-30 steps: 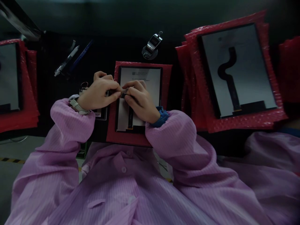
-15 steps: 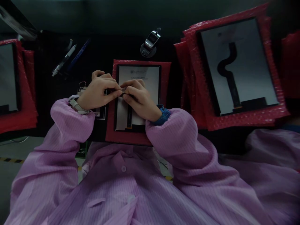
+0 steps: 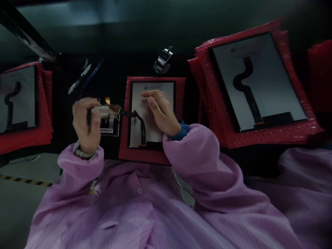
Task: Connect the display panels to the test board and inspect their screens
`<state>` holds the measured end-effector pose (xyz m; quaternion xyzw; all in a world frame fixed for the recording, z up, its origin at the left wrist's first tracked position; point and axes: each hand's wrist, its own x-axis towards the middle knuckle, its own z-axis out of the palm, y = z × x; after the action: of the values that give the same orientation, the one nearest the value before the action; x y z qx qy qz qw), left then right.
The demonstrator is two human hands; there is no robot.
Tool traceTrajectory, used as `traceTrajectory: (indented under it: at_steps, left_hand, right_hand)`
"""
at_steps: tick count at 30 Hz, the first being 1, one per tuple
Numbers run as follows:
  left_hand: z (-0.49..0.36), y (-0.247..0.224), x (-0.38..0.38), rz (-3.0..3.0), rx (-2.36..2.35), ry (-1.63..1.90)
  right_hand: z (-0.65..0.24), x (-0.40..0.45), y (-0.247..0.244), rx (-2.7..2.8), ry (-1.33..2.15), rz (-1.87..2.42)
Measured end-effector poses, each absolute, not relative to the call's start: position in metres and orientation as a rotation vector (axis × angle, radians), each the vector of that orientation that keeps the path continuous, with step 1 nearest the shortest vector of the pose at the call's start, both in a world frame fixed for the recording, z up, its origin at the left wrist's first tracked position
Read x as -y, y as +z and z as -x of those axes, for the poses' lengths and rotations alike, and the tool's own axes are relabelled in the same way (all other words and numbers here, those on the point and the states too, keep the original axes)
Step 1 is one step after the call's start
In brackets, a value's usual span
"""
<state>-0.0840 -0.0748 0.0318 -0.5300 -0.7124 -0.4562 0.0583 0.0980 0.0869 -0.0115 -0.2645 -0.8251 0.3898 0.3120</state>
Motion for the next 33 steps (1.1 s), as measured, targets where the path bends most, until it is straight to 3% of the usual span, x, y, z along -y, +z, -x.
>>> traceTrajectory:
  at_steps: [5,11,23,33]
  left_hand:
    - [0.063,-0.003,0.122,1.687,2.428,-0.688]
    - [0.058,-0.013,0.122,1.774,2.472,-0.302]
    - [0.058,-0.012,0.121,1.773,2.445,-0.269]
    - [0.061,-0.015,0.123,1.789,2.312,-0.400]
  right_hand:
    - [-0.096,-0.094,-0.021,2.062,1.063,0.787]
    - [-0.096,-0.094,-0.022,1.992,1.111,0.807]
    - [-0.122,-0.099,-0.003,1.906,1.022,0.944]
    - [-0.193,-0.019,-0.009,2.033,0.797,1.282]
